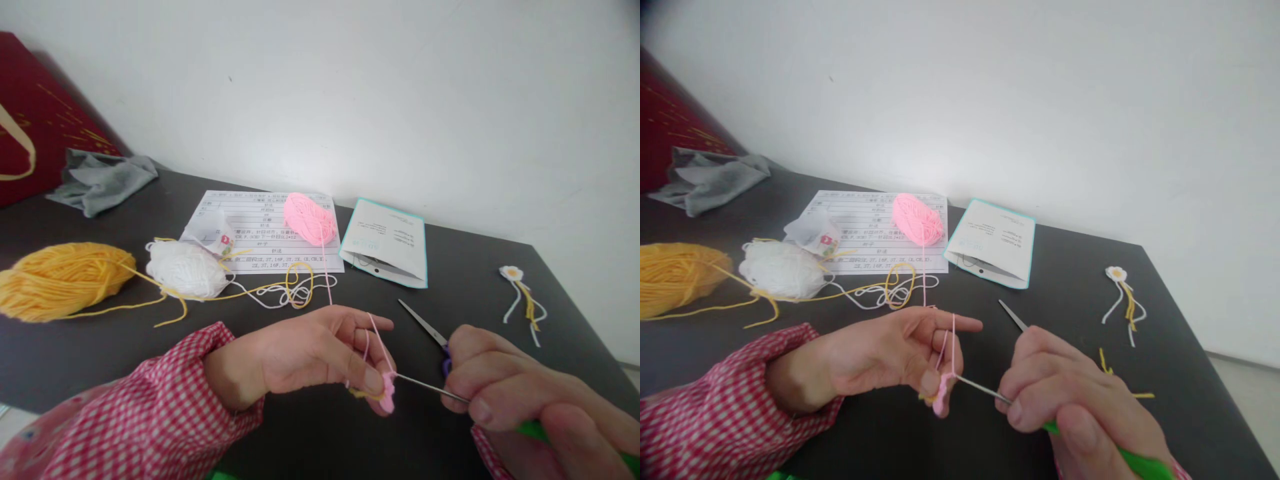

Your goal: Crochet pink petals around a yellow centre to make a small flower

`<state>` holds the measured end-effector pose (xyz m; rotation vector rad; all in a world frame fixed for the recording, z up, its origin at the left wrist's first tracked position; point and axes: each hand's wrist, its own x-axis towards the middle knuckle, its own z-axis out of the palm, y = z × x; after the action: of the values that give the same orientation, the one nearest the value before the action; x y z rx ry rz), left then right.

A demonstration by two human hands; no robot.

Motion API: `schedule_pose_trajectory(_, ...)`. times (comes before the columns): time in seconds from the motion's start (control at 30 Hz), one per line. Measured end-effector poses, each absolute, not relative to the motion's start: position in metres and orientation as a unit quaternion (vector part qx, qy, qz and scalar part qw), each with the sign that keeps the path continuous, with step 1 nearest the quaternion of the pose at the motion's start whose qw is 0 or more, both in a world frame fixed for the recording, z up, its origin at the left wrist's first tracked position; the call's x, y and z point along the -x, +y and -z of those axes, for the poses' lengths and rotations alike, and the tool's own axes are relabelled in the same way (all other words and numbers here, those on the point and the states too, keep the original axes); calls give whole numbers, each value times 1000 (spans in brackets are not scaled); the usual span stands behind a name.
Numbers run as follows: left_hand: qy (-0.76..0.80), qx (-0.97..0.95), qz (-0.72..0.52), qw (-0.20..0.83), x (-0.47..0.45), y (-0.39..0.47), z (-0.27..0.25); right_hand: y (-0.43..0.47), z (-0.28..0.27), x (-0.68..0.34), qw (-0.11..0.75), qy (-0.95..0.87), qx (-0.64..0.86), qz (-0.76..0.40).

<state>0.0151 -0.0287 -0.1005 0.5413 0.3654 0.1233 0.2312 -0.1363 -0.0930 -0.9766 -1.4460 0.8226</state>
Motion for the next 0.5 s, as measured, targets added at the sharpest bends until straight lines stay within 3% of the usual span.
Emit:
schedule_pose_trajectory(0.13,176,-246,-72,950,-16,-31,101,-117,88,-211,611,-544,405,-407)
schedule_pose_trajectory(0.3,300,-289,-172,893,-22,-39,88,-118,94,-203,605,-516,441,-418)
schedule_pose_trajectory(0.37,336,-305,-212,865,-26,-42,86,-121,96,-202,544,-607,475,-332)
schedule_pose_trajectory(0.5,351,-293,-211,864,-28,-44,90,-120,96,-201,351,-814,462,19)
